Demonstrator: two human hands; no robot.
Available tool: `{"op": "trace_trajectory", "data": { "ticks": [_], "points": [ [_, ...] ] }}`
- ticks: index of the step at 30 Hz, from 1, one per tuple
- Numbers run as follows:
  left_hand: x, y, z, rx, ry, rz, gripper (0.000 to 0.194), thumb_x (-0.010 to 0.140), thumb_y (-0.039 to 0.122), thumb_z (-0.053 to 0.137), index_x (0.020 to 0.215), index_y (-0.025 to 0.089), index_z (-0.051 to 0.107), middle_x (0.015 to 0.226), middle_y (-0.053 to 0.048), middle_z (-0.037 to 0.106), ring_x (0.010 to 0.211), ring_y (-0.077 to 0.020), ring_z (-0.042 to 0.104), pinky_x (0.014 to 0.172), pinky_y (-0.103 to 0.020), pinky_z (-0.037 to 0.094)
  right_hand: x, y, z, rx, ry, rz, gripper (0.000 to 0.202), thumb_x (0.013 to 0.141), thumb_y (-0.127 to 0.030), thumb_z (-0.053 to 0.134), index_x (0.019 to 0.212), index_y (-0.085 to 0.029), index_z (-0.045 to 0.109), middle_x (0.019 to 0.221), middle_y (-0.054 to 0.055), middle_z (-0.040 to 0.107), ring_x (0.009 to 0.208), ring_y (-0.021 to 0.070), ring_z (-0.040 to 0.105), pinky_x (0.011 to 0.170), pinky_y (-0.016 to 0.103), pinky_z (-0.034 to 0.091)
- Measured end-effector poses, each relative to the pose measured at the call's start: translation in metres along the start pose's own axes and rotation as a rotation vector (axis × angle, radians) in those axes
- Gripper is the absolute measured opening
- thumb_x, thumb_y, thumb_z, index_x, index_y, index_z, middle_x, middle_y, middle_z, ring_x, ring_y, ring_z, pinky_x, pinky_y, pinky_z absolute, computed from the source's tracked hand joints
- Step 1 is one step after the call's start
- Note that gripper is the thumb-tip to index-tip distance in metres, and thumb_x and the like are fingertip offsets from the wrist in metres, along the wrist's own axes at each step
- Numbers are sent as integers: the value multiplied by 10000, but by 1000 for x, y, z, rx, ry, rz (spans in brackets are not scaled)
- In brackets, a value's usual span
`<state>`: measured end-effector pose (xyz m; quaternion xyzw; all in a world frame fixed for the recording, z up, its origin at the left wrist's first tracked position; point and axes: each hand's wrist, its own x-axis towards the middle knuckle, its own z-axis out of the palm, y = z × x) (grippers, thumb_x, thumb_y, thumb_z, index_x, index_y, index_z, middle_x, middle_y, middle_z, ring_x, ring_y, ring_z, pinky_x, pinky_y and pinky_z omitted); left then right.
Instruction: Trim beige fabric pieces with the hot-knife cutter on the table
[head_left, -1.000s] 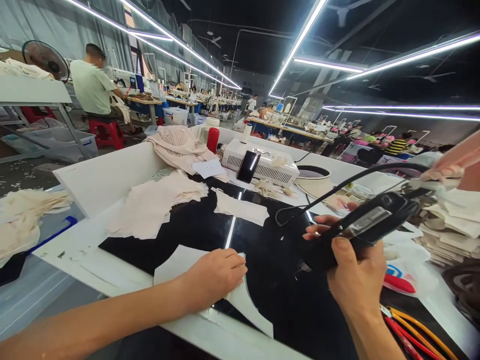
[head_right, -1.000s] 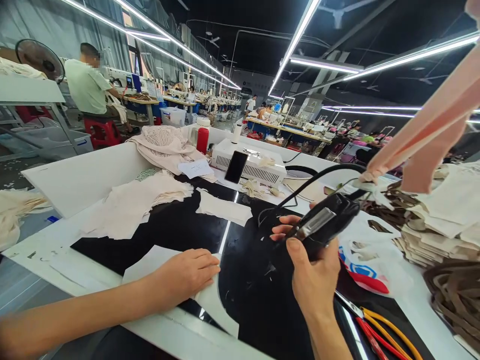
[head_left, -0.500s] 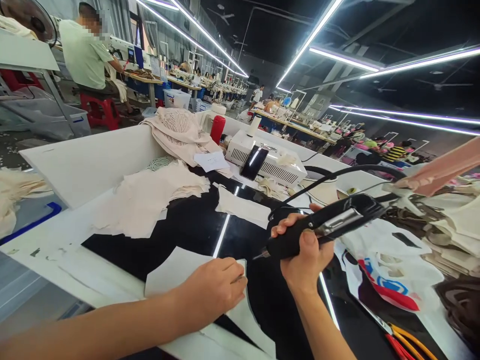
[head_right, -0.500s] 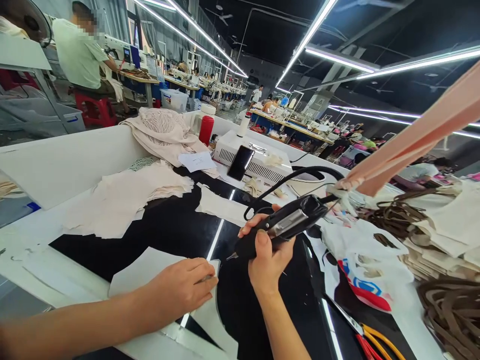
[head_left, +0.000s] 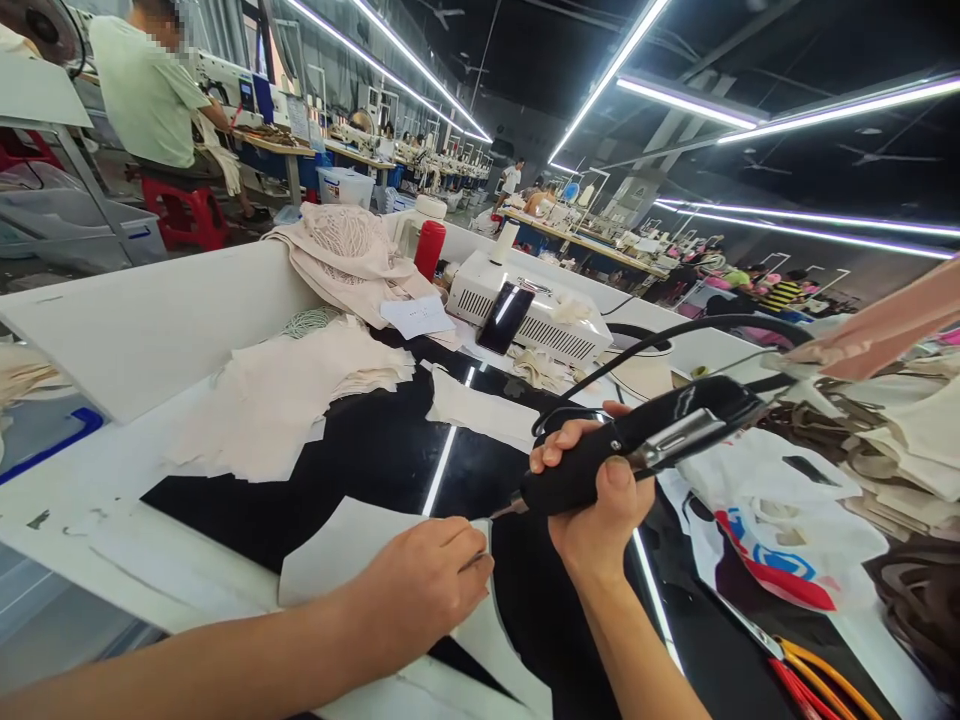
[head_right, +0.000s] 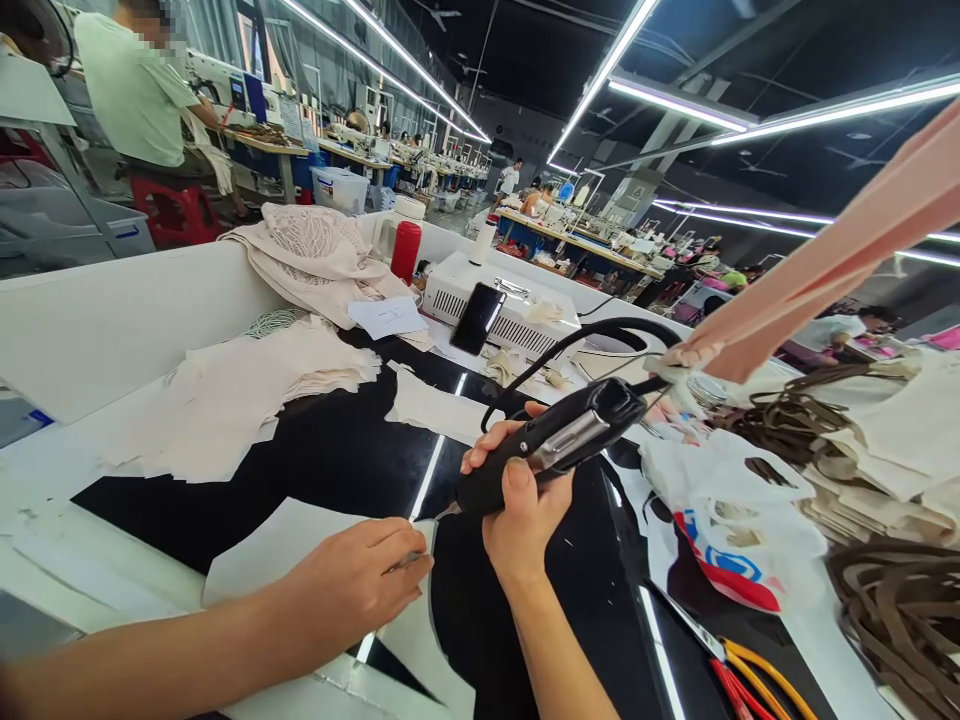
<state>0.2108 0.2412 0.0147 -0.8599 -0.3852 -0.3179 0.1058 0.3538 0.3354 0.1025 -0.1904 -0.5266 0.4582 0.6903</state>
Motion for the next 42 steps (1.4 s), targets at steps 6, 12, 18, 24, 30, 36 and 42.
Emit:
{"op": "trace_trajectory", "data": {
  "ticks": [6, 12, 18, 24, 30, 36, 42],
  "points": [
    [2, -1, -4, -1, -2, 17, 138, 1001, 50, 521, 968, 148, 612, 945, -71, 646, 906, -186, 662, 800, -306, 581, -1, -2, 3, 7, -9, 15, 429, 826, -494, 820, 1122, -281, 594, 790, -38, 629, 595, 146, 568, 530, 282, 520],
    [2, -2, -6, 2, -15, 22, 141, 1019, 68, 512, 980, 158, 613, 964, -70, 648, 915, -186, 658, 800, -307, 577, -4, -1, 3, -2, -9, 18, 421, 824, -489, 812, 1102, -278, 577, 788, -39, 631, 583, 150, 583, 523, 288, 507],
    [2, -3, -9, 39, -9, 35, 152, 1022, 71, 513, 982, 148, 638, 952, -65, 664, 908, -186, 645, 793, -309, 560, -6, 1, 5, 3, -14, -3, 387, 848, -461, 810, 1095, -271, 580, 807, -32, 650, 608, 142, 578, 550, 284, 526],
    [5, -2, -16, 84, 2, 67, 186, 1007, 39, 513, 1016, 119, 681, 1003, -70, 702, 906, -183, 644, 778, -313, 549, -9, 3, 4, -38, -21, -29, 386, 854, -485, 797, 1083, -268, 574, 796, -34, 642, 602, 148, 580, 551, 294, 531],
    [-2, -5, -9, 134, -29, 125, 219, 1006, 15, 515, 955, 115, 703, 1081, -61, 731, 1122, -186, 631, 931, -315, 525, -9, 3, 4, -5, -51, -36, 380, 871, -458, 803, 1107, -268, 573, 811, -39, 653, 600, 135, 579, 566, 287, 530],
    [0, -5, -9, 138, -40, 121, 239, 991, 2, 517, 898, 126, 698, 1101, -67, 732, 1094, -179, 638, 921, -310, 515, -8, 3, 6, -43, -39, -31, 367, 872, -471, 779, 1095, -270, 569, 802, -37, 647, 589, 141, 575, 554, 293, 521],
    [3, -6, -12, 115, -50, 103, 227, 1010, 52, 540, 852, 152, 670, 1102, -66, 726, 1022, -172, 645, 890, -318, 521, -9, 3, 5, -47, -32, -28, 369, 868, -465, 775, 1101, -274, 562, 801, -38, 642, 591, 144, 573, 554, 296, 518]
  ]
}}
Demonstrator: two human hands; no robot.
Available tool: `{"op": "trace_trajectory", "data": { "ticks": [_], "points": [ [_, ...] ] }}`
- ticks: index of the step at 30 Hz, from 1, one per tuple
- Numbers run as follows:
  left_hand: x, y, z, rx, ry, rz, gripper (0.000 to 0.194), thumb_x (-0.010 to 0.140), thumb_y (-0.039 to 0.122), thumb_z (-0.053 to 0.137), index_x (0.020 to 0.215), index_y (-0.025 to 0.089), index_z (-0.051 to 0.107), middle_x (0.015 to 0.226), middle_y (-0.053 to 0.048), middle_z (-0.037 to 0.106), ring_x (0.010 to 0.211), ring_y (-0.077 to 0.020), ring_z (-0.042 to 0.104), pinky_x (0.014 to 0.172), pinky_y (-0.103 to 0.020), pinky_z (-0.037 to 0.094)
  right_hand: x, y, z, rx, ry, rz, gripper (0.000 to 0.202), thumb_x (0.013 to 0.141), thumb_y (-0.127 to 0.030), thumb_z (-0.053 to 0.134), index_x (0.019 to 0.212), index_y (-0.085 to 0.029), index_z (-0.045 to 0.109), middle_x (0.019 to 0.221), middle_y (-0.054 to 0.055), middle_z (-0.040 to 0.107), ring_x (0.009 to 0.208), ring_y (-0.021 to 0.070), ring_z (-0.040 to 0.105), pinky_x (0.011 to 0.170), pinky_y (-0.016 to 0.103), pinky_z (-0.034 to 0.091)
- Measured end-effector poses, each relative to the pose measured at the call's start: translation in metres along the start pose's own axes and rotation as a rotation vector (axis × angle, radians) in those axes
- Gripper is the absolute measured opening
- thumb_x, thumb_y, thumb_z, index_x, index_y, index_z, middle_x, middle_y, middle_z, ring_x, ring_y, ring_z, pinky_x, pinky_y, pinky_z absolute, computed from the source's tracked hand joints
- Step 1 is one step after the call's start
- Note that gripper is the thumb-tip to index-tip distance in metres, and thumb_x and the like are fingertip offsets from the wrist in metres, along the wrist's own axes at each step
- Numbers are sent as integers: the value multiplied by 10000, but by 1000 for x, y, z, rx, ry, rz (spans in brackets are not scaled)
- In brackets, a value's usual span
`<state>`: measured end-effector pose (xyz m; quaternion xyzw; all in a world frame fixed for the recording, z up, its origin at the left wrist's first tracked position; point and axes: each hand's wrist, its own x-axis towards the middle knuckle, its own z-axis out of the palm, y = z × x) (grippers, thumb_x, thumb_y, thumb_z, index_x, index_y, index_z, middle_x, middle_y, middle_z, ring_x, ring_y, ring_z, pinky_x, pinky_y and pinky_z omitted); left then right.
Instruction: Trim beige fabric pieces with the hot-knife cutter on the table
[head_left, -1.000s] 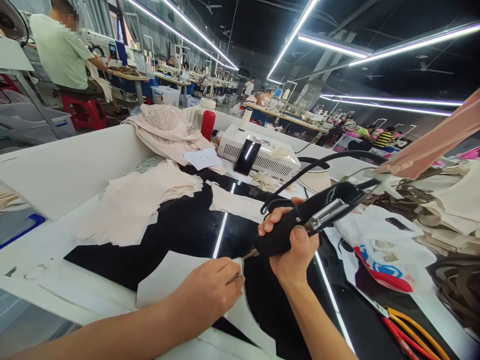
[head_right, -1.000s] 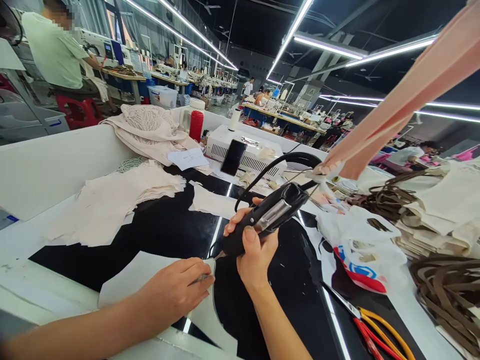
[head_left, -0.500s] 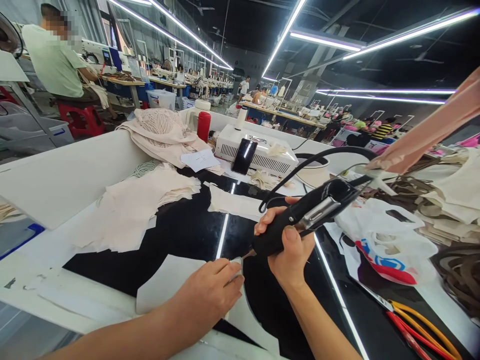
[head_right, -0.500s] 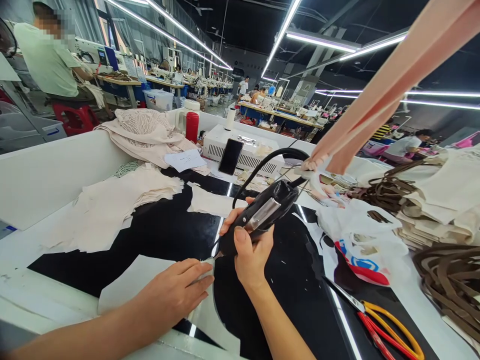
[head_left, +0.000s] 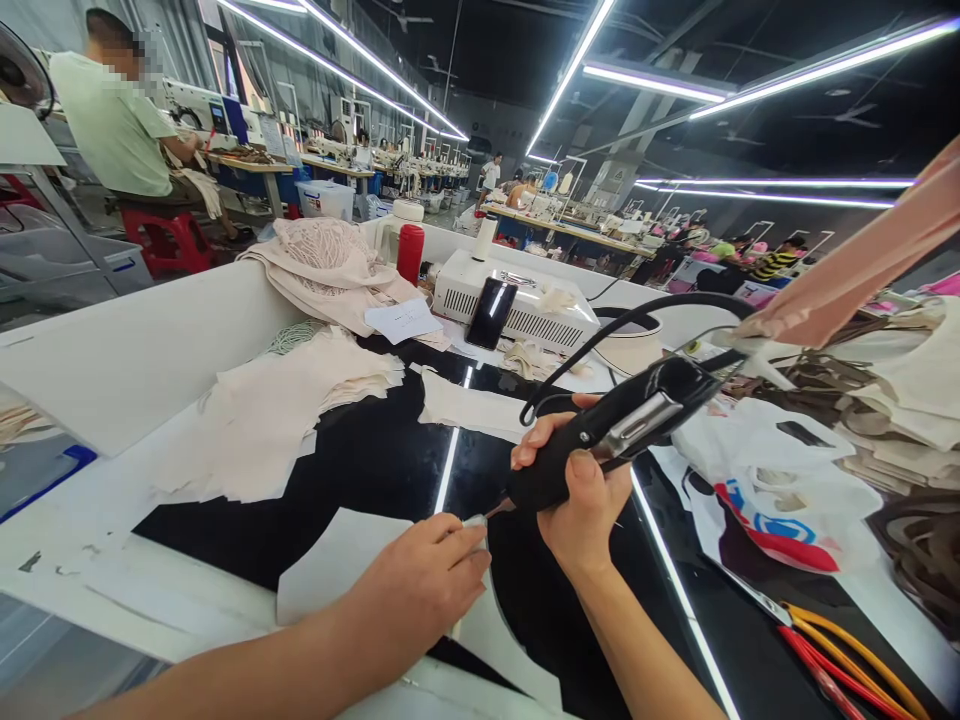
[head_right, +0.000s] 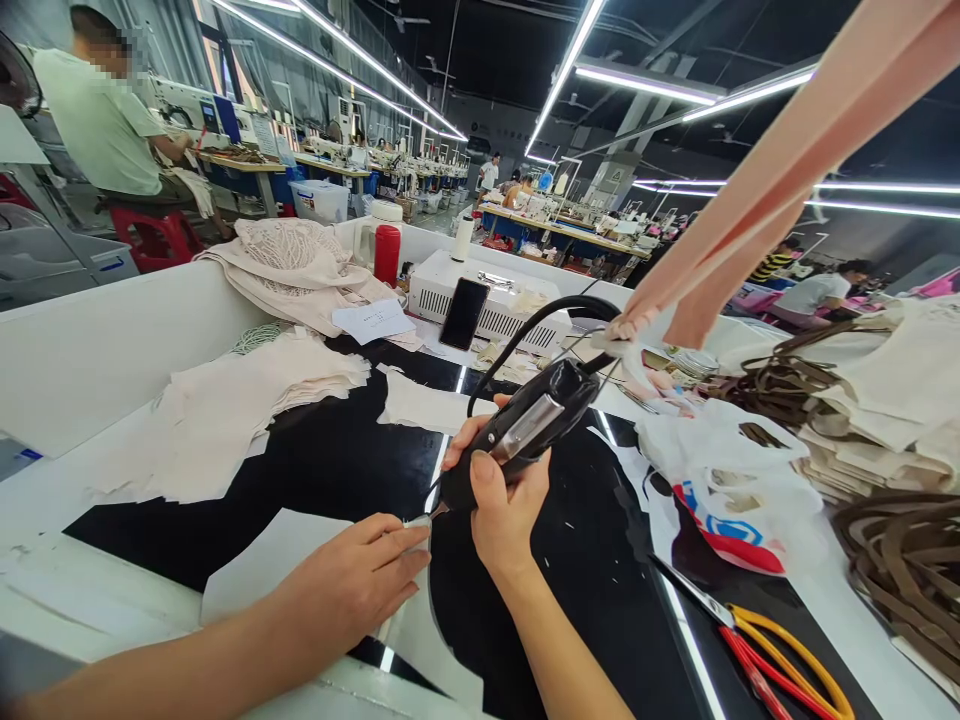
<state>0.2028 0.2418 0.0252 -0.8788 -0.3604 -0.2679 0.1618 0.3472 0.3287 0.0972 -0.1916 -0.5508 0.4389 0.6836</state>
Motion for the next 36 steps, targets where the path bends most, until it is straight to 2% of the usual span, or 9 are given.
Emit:
{"op": "trace_trajectory", "data": {
  "ticks": [5, 9, 15, 24, 27, 32, 36],
  "points": [
    [-1, -2, 2, -38, -40, 1, 197, 1003, 92, 606, 822, 158, 645, 1109, -59, 720, 1066, -171, 637, 911, -319, 516, 2, -1, 0, -9, 26, 4, 370, 853, -455, 782, 1090, -271, 565, 787, -41, 631, 594, 146, 570, 553, 294, 512],
    [-1, -2, 5, -42, -18, 5, 196, 1004, 92, 613, 822, 156, 646, 1041, -50, 718, 1062, -173, 640, 903, -313, 510, 5, -4, 1, -21, 66, 0, 372, 841, -478, 779, 1063, -272, 563, 776, -45, 624, 582, 144, 570, 562, 300, 513],
    [-2, -1, 8, -18, -23, 12, 185, 1004, 76, 601, 846, 158, 655, 1031, -45, 723, 1070, -175, 646, 889, -317, 525, 2, -3, 3, -3, 28, -3, 363, 860, -454, 777, 1084, -272, 558, 784, -39, 647, 585, 147, 581, 554, 297, 514],
    [-5, 0, 9, 4, -58, -3, 126, 1008, 76, 599, 1001, 177, 673, 1090, -50, 724, 1061, -181, 663, 913, -342, 531, -1, -3, 1, -23, 28, 9, 376, 872, -426, 767, 1151, -277, 564, 781, -42, 647, 580, 149, 581, 551, 302, 510],
    [-4, 0, 8, 3, -69, 16, 127, 1013, 76, 593, 992, 175, 669, 1080, -51, 726, 1072, -180, 661, 905, -332, 528, -1, -3, 3, -34, 32, 14, 336, 879, -407, 760, 1118, -274, 564, 772, -41, 649, 586, 152, 587, 560, 307, 517],
    [-2, -1, 6, -3, -80, 15, 147, 1029, 80, 574, 945, 167, 658, 1059, -56, 720, 1081, -178, 660, 898, -316, 515, -1, -3, 5, -7, 45, 10, 400, 869, -432, 764, 1176, -280, 558, 780, -40, 644, 576, 148, 574, 549, 299, 510],
    [-2, -1, 5, 0, -74, 18, 153, 1030, 77, 565, 947, 165, 658, 1032, -48, 715, 1088, -176, 654, 887, -309, 508, -3, -1, 5, 17, 27, 9, 398, 855, -442, 792, 1136, -277, 562, 782, -43, 631, 594, 142, 562, 558, 291, 513]
  ]
}}
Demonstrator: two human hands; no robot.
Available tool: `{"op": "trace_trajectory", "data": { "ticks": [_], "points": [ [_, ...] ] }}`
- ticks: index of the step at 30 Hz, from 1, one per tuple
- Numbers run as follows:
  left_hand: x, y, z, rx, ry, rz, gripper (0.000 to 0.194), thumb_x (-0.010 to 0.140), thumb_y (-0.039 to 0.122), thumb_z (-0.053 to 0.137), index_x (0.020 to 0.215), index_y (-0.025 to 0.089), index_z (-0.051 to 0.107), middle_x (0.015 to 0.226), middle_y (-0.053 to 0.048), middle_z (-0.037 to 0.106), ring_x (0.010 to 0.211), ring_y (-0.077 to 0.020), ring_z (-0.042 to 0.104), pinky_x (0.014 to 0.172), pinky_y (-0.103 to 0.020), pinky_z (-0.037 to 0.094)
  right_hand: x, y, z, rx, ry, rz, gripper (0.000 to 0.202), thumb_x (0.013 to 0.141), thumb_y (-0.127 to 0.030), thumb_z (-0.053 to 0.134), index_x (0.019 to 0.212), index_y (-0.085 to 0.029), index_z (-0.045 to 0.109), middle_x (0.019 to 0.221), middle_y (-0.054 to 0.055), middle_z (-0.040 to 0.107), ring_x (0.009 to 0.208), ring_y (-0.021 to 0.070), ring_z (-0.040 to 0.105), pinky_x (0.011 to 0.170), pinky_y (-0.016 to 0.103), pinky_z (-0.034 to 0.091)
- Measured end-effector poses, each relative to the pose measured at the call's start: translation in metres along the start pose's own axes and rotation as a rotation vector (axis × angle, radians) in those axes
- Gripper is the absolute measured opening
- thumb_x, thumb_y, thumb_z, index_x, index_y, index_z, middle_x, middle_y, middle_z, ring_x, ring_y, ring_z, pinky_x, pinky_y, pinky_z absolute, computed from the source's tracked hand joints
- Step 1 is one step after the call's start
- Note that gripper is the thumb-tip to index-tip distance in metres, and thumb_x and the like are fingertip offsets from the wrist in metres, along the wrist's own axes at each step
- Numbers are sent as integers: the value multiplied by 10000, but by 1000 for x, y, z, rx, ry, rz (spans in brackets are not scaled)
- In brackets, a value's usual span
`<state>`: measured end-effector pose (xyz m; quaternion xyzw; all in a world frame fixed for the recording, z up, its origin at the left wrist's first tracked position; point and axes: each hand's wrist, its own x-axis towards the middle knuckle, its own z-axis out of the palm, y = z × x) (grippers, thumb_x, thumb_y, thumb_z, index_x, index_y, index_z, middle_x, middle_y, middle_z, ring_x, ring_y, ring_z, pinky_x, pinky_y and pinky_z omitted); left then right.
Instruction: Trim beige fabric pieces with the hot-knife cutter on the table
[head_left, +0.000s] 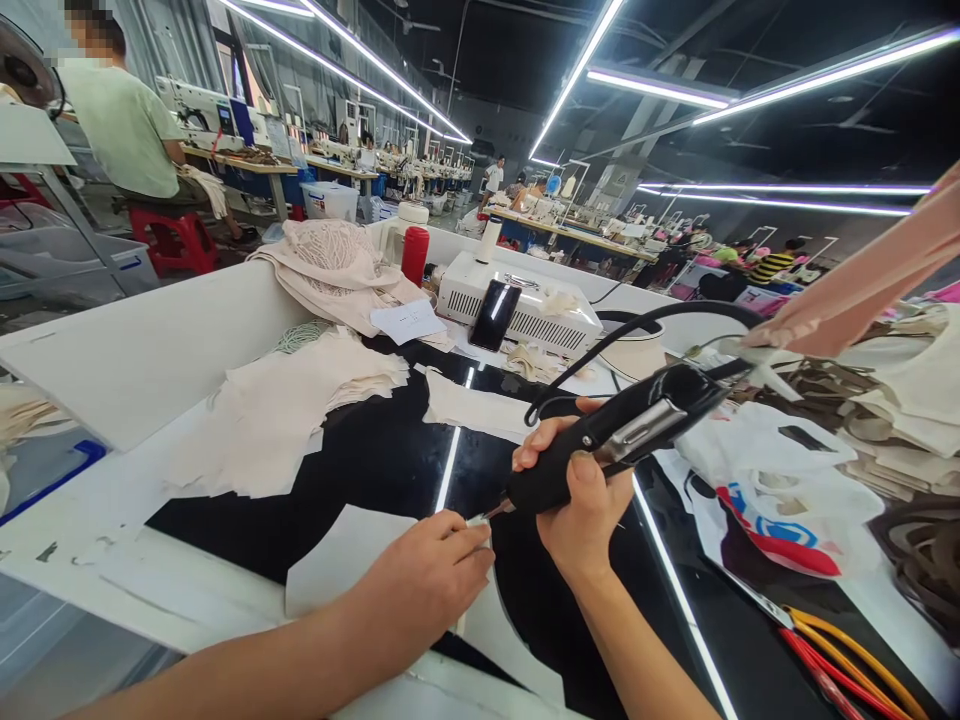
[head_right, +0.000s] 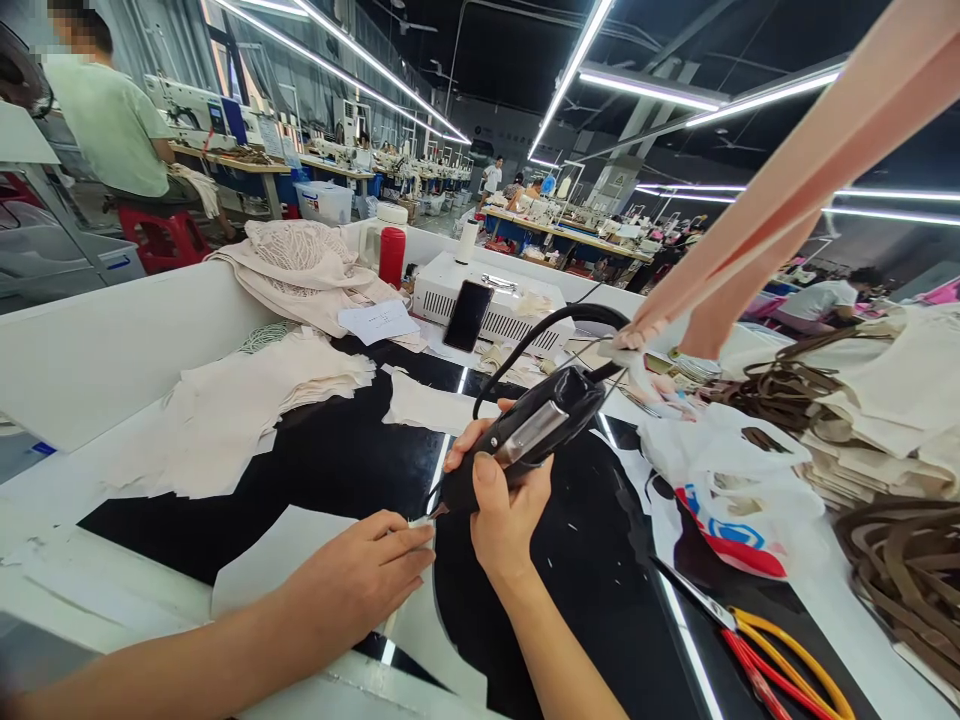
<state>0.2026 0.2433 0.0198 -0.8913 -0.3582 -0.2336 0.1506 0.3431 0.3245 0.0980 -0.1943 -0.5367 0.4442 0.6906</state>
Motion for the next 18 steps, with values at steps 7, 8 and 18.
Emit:
{"op": "trace_trajectory", "data": {
  "ticks": [7, 8, 18],
  "points": [
    [0, 0, 0, -35, 41, -32, 161, 1015, 39, 552, 943, 135, 659, 1003, -33, 702, 1013, -142, 651, 861, -278, 499, -2, -1, 2, -12, 7, 26, 345, 872, -424, 780, 1085, -279, 552, 796, -42, 620, 614, 145, 570, 578, 299, 520],
    [0, 0, 1, -39, 32, -30, 153, 1014, 39, 558, 941, 132, 655, 991, -29, 699, 1020, -142, 649, 863, -278, 498, -1, -1, 3, 1, 8, 21, 353, 866, -428, 785, 1085, -279, 552, 793, -42, 621, 611, 144, 566, 576, 296, 517],
    [-2, 0, 5, -45, 9, -38, 151, 1011, 35, 566, 914, 138, 617, 981, -16, 681, 1007, -127, 631, 861, -277, 484, -4, 1, 7, 24, 6, 52, 416, 863, -428, 791, 1183, -289, 565, 798, -41, 628, 611, 142, 567, 597, 301, 523]
  ]
}}
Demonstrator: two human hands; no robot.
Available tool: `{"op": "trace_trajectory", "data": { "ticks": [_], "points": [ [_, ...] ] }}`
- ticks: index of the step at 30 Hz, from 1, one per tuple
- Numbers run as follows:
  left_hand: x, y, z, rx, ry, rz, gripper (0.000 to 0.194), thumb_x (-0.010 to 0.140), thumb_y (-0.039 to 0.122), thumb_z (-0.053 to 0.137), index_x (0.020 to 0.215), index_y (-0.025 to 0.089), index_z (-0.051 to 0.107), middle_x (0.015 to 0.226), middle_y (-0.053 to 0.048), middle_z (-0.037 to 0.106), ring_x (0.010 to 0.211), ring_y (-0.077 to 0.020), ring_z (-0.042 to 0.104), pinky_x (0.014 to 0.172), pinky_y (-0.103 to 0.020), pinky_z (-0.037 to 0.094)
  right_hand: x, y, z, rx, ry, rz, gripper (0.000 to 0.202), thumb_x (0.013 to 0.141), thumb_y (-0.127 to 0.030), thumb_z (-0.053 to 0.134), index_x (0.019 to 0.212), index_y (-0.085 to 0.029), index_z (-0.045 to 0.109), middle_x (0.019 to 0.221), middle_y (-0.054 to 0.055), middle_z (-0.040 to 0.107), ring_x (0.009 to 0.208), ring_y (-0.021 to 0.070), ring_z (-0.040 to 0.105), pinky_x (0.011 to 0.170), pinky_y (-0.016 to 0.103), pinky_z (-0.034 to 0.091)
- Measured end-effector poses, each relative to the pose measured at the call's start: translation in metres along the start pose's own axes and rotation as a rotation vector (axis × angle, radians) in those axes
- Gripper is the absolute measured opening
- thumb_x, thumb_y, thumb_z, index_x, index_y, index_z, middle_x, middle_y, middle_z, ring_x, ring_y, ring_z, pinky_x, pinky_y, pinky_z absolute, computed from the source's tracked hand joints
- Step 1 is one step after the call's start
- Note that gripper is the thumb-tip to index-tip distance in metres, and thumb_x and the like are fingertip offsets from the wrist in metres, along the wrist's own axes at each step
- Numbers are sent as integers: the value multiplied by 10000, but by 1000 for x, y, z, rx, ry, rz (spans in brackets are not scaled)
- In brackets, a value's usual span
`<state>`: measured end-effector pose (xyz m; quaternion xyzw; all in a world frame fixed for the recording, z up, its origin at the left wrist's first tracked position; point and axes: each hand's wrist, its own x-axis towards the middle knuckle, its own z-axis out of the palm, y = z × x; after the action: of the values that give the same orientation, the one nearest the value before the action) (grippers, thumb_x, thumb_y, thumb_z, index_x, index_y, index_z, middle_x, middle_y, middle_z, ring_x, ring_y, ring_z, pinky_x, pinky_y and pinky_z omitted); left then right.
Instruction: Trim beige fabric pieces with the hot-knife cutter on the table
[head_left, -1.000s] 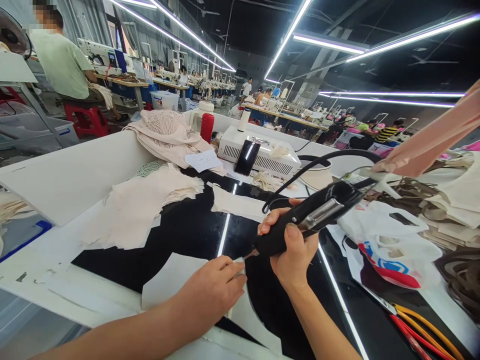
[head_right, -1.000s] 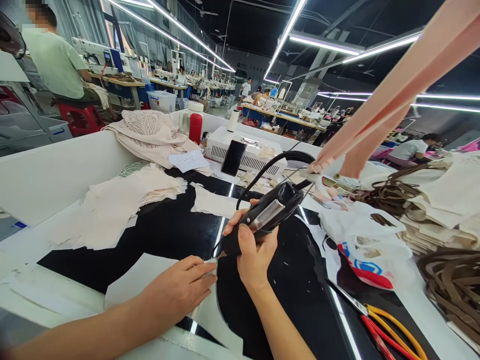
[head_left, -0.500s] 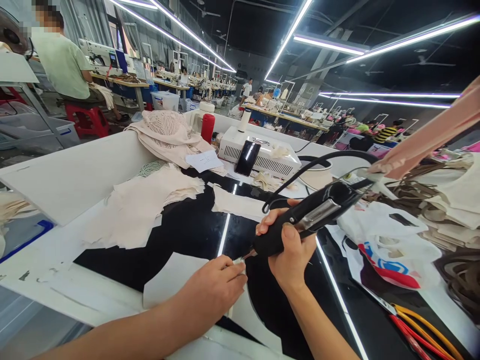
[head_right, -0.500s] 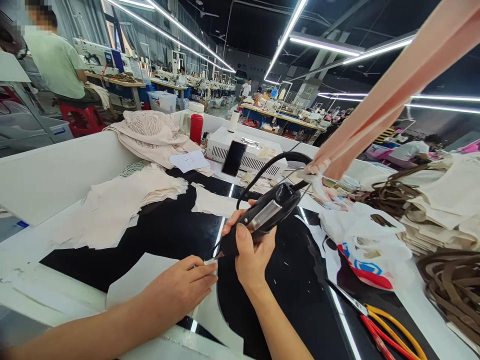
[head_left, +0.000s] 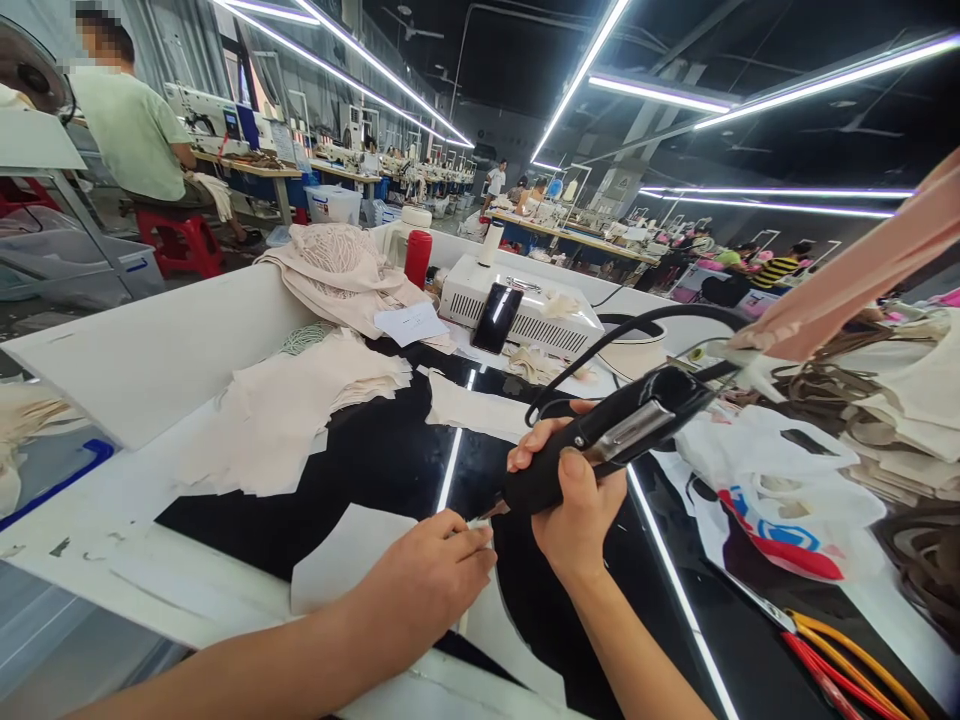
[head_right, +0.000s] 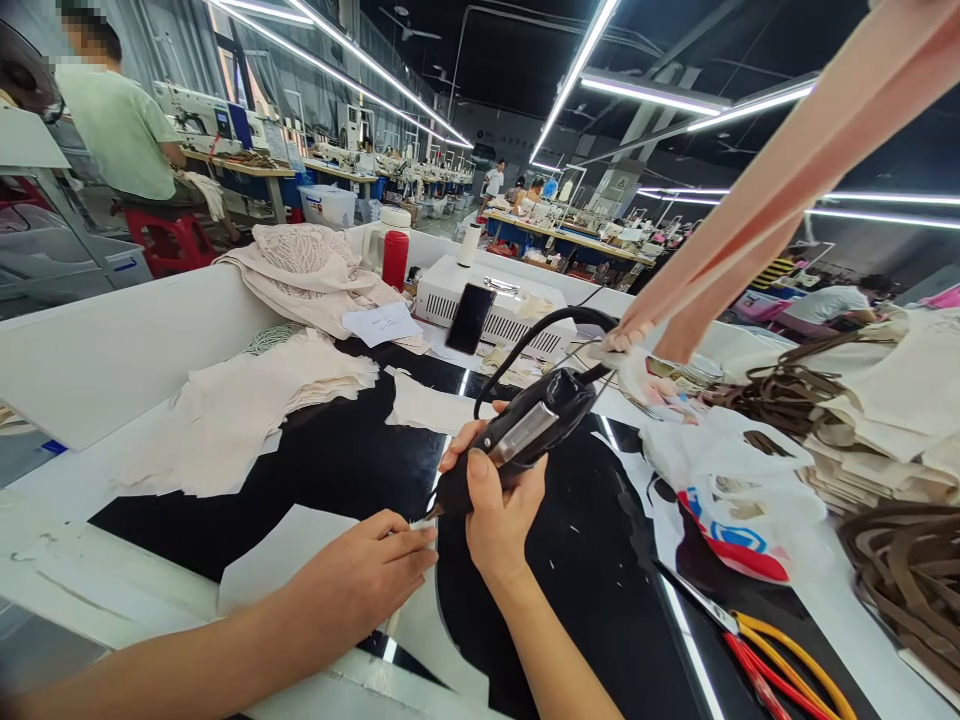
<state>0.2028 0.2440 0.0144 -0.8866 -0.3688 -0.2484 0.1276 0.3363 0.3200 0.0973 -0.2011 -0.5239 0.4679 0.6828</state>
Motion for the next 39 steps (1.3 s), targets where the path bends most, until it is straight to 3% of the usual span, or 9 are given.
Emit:
{"op": "trace_trajectory", "data": {
  "ticks": [4, 9, 14, 19, 23, 30, 34, 39],
  "points": [
    [1, 0, 0, 37, 19, 8, 163, 1010, 32, 556, 906, 133, 630, 1029, -31, 691, 994, -129, 629, 841, -278, 486, 1, 0, -1, 9, -4, -2, 404, 866, -419, 793, 1181, -286, 576, 804, -40, 627, 623, 141, 576, 603, 302, 530],
    [2, -2, -2, 41, -39, 39, 189, 1017, 62, 582, 864, 169, 616, 957, -13, 687, 1038, -141, 634, 824, -278, 489, 1, -1, -7, 16, -2, -9, 398, 884, -399, 790, 1203, -284, 582, 820, -29, 646, 639, 140, 608, 605, 288, 546],
    [2, -9, -10, -102, -6, -89, 19, 1010, 164, 648, 1007, 182, 646, 1126, -18, 713, 946, -145, 627, 862, -275, 513, 2, -3, -16, -57, 28, 21, 376, 887, -362, 795, 1199, -285, 600, 895, 0, 676, 687, 151, 650, 633, 301, 591],
    [0, -25, -18, -93, -62, -237, 93, 985, 199, 691, 1074, 205, 664, 1181, 0, 718, 979, -192, 630, 883, -325, 545, -2, -15, -29, -153, -15, 11, 323, 892, -355, 795, 1158, -268, 634, 957, 38, 703, 729, 190, 699, 639, 342, 630],
    [-2, -30, -33, -26, -97, -273, 201, 976, 193, 701, 1173, 186, 658, 1296, -37, 693, 1097, -241, 630, 956, -395, 560, -12, -31, -36, -164, -40, -20, 311, 912, -338, 779, 1165, -274, 610, 891, 18, 703, 673, 176, 685, 628, 332, 609],
    [-7, -11, -53, -114, -26, -112, 219, 1074, 160, 499, 1247, 142, 631, 1266, -77, 700, 1156, -240, 635, 1016, -403, 550, -25, -45, -33, -71, -6, -43, 405, 881, -402, 817, 1193, -283, 587, 815, -32, 664, 607, 150, 633, 569, 301, 565],
    [-6, 6, -47, -166, 32, -52, 227, 1094, 193, 468, 1233, 139, 639, 1186, -64, 716, 1109, -226, 653, 971, -363, 568, -29, -45, -33, -68, 2, -52, 396, 892, -397, 811, 1199, -282, 588, 818, -37, 670, 603, 142, 634, 571, 291, 549],
    [2, 17, -37, -171, 21, 12, 232, 1079, 259, 537, 1227, 111, 636, 1127, -70, 699, 1056, -231, 659, 945, -370, 574, -32, -45, -35, -73, -6, -54, 397, 896, -406, 809, 1198, -281, 583, 822, -38, 673, 601, 146, 635, 563, 293, 542]
  ]
}}
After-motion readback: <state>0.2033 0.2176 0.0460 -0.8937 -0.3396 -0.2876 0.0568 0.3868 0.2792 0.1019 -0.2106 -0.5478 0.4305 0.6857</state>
